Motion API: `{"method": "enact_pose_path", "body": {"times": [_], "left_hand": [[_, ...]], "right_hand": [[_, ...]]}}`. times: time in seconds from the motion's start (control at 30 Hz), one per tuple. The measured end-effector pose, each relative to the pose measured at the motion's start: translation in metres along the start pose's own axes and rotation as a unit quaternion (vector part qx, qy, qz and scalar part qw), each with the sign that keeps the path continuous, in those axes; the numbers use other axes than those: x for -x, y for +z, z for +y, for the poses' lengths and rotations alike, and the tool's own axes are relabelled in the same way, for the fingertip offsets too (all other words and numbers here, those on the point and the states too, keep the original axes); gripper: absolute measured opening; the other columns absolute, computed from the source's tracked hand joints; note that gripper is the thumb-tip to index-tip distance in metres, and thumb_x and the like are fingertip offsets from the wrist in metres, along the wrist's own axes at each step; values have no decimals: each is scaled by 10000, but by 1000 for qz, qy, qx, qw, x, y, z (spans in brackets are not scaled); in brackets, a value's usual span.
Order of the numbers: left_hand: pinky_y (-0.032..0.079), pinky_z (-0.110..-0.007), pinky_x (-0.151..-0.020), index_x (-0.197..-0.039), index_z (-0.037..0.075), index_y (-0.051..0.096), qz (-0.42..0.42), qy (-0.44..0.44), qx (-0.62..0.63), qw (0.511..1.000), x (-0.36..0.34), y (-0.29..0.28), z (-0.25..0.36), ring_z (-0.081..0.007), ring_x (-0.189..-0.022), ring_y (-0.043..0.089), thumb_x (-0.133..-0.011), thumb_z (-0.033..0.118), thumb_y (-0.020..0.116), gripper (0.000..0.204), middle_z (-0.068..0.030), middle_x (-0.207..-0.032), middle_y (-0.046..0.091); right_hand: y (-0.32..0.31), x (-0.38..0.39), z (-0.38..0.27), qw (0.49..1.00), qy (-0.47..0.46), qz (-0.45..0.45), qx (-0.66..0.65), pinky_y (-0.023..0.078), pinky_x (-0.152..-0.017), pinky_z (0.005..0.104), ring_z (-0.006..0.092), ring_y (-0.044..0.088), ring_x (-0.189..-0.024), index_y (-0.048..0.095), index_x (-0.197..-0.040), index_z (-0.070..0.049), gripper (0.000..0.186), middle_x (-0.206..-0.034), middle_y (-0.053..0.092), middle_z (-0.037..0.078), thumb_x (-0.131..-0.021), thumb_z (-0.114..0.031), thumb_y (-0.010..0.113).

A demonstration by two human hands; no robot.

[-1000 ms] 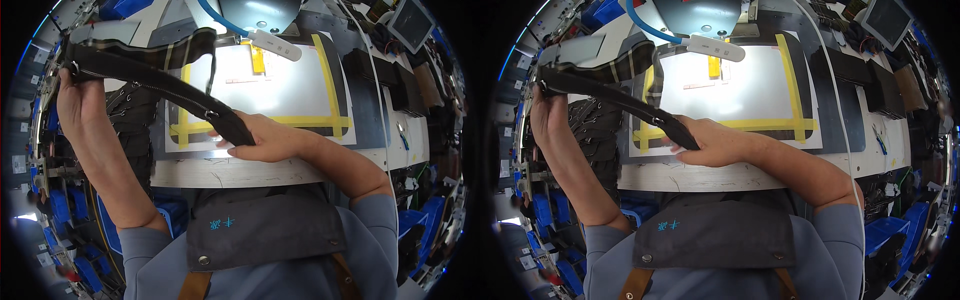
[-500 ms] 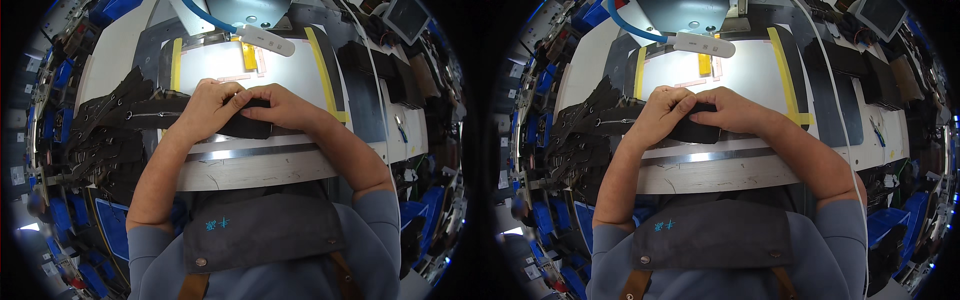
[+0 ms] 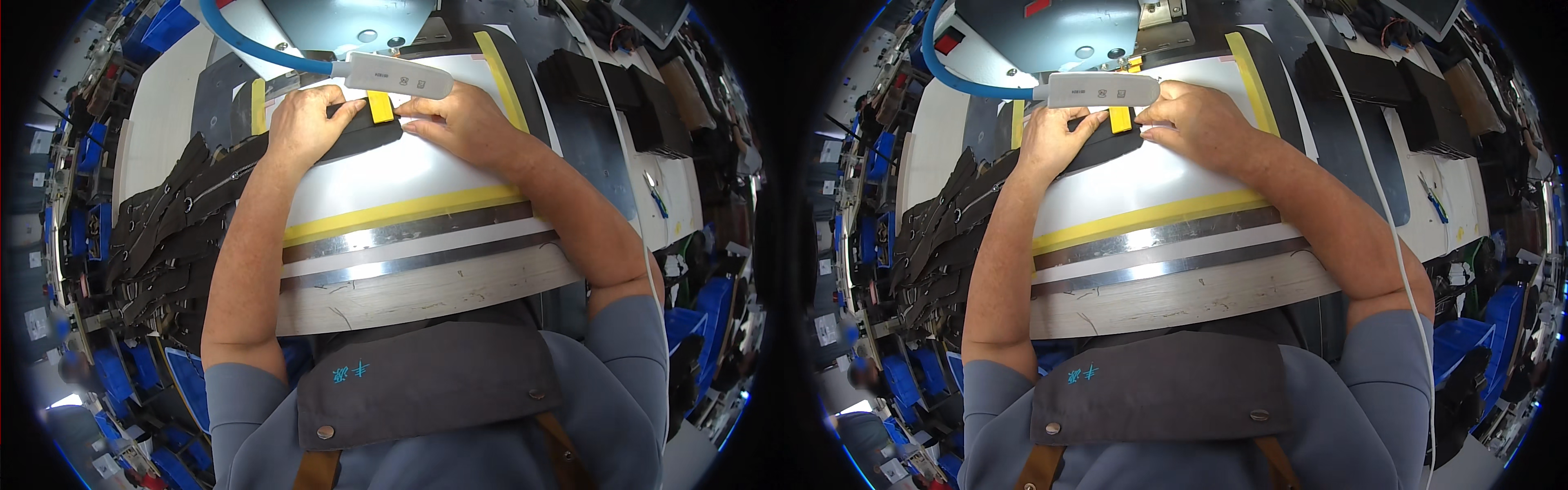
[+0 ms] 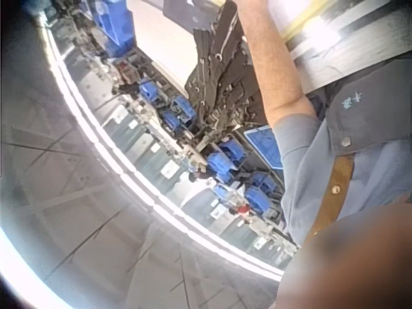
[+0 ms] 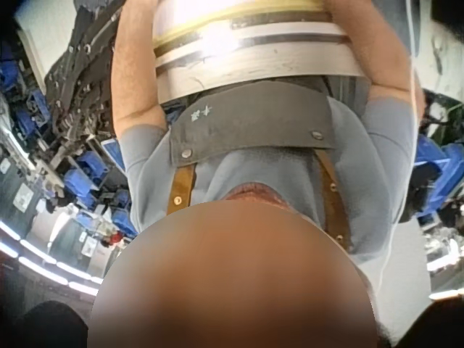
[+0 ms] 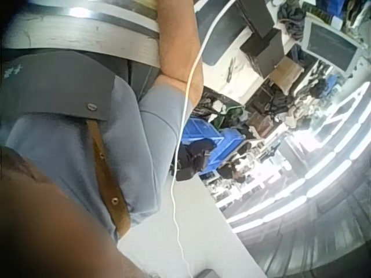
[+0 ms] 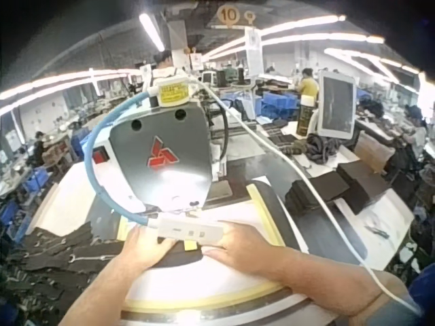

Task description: Sewing and assembling zippers onto leather panels using an industrial sewing machine.

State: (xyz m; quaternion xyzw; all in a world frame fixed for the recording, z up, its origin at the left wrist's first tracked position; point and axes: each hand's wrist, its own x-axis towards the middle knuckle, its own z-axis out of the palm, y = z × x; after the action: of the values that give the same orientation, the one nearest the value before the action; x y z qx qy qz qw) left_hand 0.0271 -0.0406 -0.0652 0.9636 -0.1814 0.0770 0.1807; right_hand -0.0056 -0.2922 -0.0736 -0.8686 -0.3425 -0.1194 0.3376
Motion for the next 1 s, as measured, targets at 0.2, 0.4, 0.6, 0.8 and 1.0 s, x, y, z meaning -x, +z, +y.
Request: {"method": "enact_pose_path", "body": {"times": [0.2,0.4,0.6,0.8,1.0], "left_hand": [[559,-418,-750,-1084,121,776,-8,-46,-64,997,-11,0,14,-271,-843,698,-908,418,713,351,-136,-866,725],[583,-393,-753,-1065,106,774,13,3,-100,995,-20,7,-2,-271,-827,718,-882,369,739,322,-131,-847,733],[608,-377,-753,-1101,59,748,4,19,-24,1000,-25,15,-13,-258,-837,748,-872,365,750,383,-161,-910,756],[614,-381,-766,-1147,72,731,-12,6,-49,999,-29,20,-20,-263,-860,750,-873,369,752,404,-168,-922,755],[615,-372,-761,-1167,64,718,-6,26,-69,997,-29,20,-21,-241,-826,753,-873,368,753,424,-168,-918,756]], "right_hand": [[6,-14,19,998,-17,27,56,539,-790,384,253,664,-898,760,-1000,-74,243,-962,667,76,-856,-271,749],[14,-16,17,989,-64,116,66,542,-777,384,240,648,-875,748,-970,-85,227,-968,679,57,-840,-270,753],[9,-13,14,994,-26,62,89,540,-747,352,198,632,-851,751,-948,-123,182,-852,704,8,-837,-266,751],[11,-13,16,994,-24,77,74,541,-730,342,180,631,-844,766,-876,-123,155,-788,695,-7,-837,-271,750],[11,-13,13,991,-33,77,103,541,-716,340,173,629,-835,777,-886,-124,171,-794,703,-10,-830,-284,758]]}}
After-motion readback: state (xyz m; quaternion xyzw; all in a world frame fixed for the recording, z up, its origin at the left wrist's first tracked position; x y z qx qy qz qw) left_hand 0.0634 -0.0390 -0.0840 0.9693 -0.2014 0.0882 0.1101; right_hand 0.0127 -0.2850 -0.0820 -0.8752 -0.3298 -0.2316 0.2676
